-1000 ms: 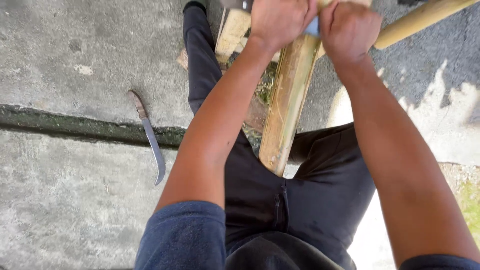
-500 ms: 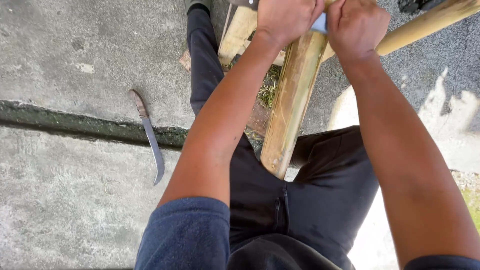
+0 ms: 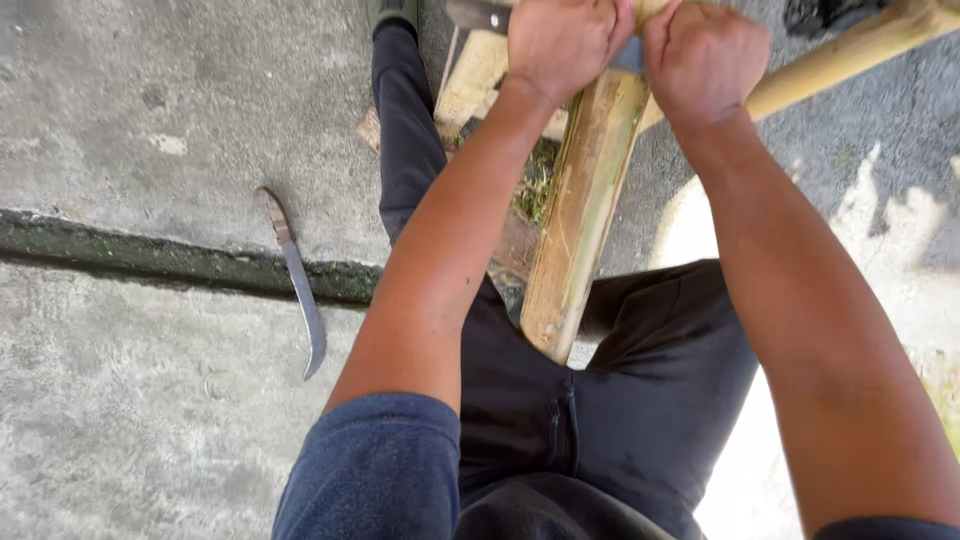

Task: Shaping a bamboo pole using a knife to shave the surface.

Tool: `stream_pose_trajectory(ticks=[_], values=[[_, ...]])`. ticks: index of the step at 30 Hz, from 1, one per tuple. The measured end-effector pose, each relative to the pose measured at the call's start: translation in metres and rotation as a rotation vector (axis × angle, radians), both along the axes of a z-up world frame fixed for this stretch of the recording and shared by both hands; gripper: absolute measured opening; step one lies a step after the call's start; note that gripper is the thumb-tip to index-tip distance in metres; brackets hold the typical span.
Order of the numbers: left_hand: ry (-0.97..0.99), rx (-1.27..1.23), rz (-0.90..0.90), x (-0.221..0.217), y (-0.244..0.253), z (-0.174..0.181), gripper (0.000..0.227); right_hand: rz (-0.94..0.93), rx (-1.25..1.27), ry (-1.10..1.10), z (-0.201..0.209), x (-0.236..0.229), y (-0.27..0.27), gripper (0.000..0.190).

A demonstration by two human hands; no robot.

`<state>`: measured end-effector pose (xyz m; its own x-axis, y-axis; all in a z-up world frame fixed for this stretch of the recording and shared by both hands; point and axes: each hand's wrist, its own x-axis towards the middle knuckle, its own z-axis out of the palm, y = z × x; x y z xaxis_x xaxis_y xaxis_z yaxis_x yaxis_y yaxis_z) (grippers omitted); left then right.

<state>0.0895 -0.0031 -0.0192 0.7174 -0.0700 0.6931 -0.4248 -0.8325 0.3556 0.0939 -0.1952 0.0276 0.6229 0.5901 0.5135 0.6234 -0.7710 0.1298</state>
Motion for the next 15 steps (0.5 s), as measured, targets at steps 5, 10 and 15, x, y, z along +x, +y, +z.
stream_pose_trajectory(ticks=[5,10,15], values=[[-0.013,-0.017,0.044,0.006,0.000,-0.001,0.044,0.032,-0.027,-0.029,0.000,0.008,0.000,0.034],[0.047,-0.044,-0.007,0.003,-0.005,-0.008,0.041,-0.013,-0.024,0.080,0.012,-0.002,0.007,0.046],[0.028,-0.021,0.076,0.004,-0.004,-0.001,0.044,0.013,-0.047,-0.059,-0.002,0.006,-0.004,0.033]])
